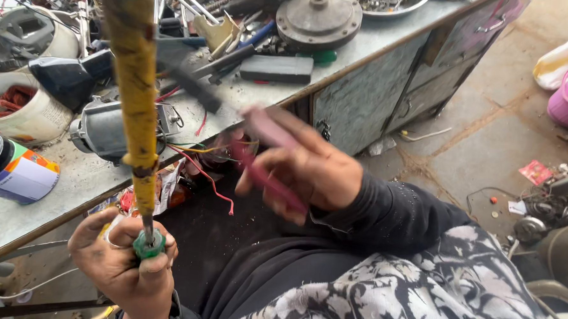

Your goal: The person repairs an electric motor by using a screwdriver to adjust internal components and wires. They also use pliers to manipulate the wires and occasionally hold the motor casing steady with their other hand.

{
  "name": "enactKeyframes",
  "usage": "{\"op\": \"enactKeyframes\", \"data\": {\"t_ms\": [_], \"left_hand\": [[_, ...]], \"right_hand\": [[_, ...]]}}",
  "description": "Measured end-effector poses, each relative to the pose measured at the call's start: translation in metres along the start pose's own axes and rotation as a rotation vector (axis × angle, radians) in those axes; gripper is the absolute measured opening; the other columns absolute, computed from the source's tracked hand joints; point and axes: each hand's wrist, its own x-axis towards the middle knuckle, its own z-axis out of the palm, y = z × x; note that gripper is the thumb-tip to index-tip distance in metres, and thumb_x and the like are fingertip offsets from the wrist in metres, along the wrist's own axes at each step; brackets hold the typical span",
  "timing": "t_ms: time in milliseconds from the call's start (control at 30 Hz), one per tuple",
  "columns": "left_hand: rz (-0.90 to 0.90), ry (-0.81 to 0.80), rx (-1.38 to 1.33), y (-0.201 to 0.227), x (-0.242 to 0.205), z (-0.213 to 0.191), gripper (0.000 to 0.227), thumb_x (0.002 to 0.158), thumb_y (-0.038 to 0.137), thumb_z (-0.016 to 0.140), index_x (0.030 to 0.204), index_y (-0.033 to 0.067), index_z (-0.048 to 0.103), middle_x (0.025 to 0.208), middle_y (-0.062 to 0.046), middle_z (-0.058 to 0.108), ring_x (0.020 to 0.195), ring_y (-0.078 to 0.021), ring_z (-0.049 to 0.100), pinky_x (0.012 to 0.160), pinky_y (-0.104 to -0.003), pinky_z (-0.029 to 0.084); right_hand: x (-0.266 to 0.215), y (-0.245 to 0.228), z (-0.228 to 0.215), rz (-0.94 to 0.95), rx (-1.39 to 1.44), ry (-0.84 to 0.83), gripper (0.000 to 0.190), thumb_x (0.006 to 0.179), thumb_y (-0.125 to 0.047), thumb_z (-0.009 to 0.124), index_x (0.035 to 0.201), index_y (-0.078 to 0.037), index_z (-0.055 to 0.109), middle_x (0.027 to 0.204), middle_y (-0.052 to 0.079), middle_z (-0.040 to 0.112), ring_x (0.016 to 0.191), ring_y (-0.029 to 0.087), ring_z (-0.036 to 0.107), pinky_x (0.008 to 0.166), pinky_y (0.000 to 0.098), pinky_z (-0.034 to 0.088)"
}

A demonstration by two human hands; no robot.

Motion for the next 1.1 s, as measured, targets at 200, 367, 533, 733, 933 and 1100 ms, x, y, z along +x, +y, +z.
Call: {"op": "enactKeyframes", "data": {"t_ms": [200, 367, 533, 733, 933, 1100], "left_hand": [[-0.063, 0.018, -0.072, 0.004, 0.008, 0.010, 0.100, 0.093, 0.034, 0.086, 0.161, 0.0115, 0.016, 0.079, -0.006, 0.059, 0.056, -0.0088, 0.056, 0.046, -0.020, 0.046], [-0.025, 0.009, -0.084, 0.014, 0.008, 0.003, 0.104, 0.091, 0.027, 0.085, 0.165, 0.0138, 0.013, 0.077, -0.009, 0.061, 0.053, -0.0122, 0.059, 0.049, -0.023, 0.046], [-0.075, 0.022, -0.124, 0.011, 0.010, -0.001, 0.108, 0.088, 0.024, 0.086, 0.167, 0.0124, 0.012, 0.073, -0.009, 0.060, 0.052, -0.0125, 0.058, 0.047, -0.022, 0.045], [-0.017, 0.043, -0.182, 0.015, 0.012, 0.006, 0.117, 0.083, 0.030, 0.092, 0.169, 0.0067, 0.016, 0.088, -0.008, 0.062, 0.059, -0.0145, 0.062, 0.052, -0.025, 0.050], [-0.062, 0.036, -0.124, 0.016, 0.018, 0.007, 0.119, 0.079, 0.034, 0.092, 0.165, 0.0062, 0.015, 0.131, -0.006, 0.057, 0.059, -0.0130, 0.060, 0.049, -0.024, 0.048], [-0.055, 0.014, -0.077, 0.007, 0.018, 0.005, 0.113, 0.080, 0.031, 0.090, 0.162, 0.0054, 0.017, 0.108, -0.005, 0.058, 0.058, -0.0131, 0.058, 0.051, -0.025, 0.047]], "right_hand": [[-0.008, 0.026, 0.002, -0.124, -0.355, -0.273, 0.050, 0.125, -0.031, 0.046, 0.165, -0.009, 0.024, 0.145, 0.033, 0.050, 0.108, 0.030, 0.064, 0.095, 0.0393, 0.052], [-0.014, 0.016, -0.010, -0.038, -0.454, -0.167, 0.050, 0.126, -0.029, 0.049, 0.165, -0.012, 0.022, 0.152, 0.032, 0.046, 0.124, 0.036, 0.061, 0.109, 0.0427, 0.045], [-0.001, 0.025, -0.002, -0.108, -0.167, 0.042, 0.051, 0.125, -0.029, 0.050, 0.165, -0.010, 0.024, 0.151, 0.031, 0.047, 0.123, 0.035, 0.060, 0.108, 0.0419, 0.046], [-0.004, 0.019, 0.000, -0.061, -0.543, -0.234, 0.052, 0.123, -0.029, 0.051, 0.164, -0.008, 0.027, 0.150, 0.031, 0.048, 0.122, 0.034, 0.060, 0.107, 0.0410, 0.046], [-0.001, 0.019, -0.002, -0.116, -0.194, 0.078, 0.053, 0.121, -0.029, 0.052, 0.163, -0.006, 0.029, 0.149, 0.030, 0.050, 0.121, 0.033, 0.059, 0.107, 0.0400, 0.046], [-0.003, 0.021, 0.000, -0.107, -0.583, -0.262, 0.055, 0.119, -0.029, 0.053, 0.163, -0.005, 0.031, 0.148, 0.029, 0.051, 0.120, 0.032, 0.059, 0.106, 0.0393, 0.046]]}}
